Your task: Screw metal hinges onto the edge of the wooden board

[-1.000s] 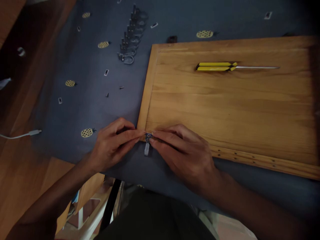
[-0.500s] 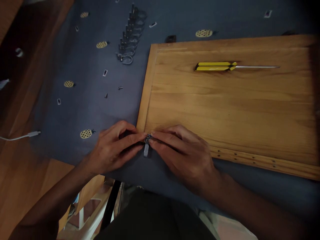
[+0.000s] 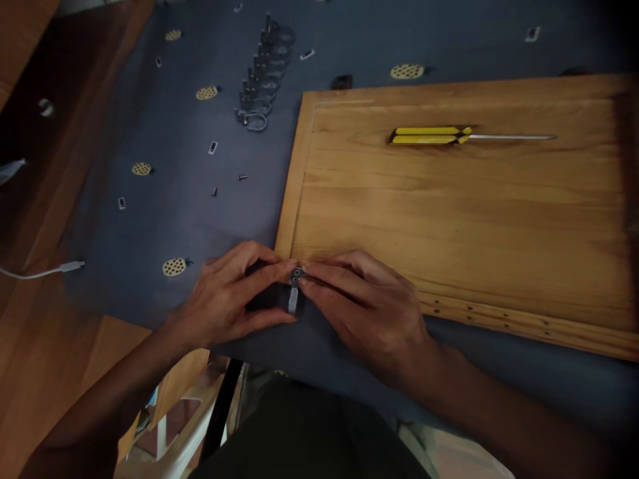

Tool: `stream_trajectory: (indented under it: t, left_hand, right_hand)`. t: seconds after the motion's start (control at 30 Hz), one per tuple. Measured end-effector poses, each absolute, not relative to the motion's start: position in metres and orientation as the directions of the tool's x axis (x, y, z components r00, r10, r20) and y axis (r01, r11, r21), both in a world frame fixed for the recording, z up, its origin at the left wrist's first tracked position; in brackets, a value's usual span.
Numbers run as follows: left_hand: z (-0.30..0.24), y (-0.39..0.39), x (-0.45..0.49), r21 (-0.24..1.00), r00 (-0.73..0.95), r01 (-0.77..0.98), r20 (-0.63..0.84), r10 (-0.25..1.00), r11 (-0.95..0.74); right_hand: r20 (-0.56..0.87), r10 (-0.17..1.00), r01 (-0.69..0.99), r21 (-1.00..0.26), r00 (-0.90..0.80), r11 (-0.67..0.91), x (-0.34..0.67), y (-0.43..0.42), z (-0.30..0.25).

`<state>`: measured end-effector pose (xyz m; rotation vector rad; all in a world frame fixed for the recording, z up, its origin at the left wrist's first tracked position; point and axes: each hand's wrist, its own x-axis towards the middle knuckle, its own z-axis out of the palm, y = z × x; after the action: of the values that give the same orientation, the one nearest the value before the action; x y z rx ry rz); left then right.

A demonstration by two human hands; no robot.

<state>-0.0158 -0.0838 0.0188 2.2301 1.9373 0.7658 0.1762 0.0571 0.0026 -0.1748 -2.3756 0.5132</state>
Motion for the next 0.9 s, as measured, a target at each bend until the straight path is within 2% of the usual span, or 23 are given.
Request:
stream_trajectory:
  t: [0.9]
  left_hand:
    - [0.0240,-0.0800,-0.0175,0.539,0.080,0.813,0.269,0.960,-0.219]
  right_hand:
    - [0.617,0.264,-0.031,-0.425,-0.741,0.905,0.1750,0.0561,-0.0033]
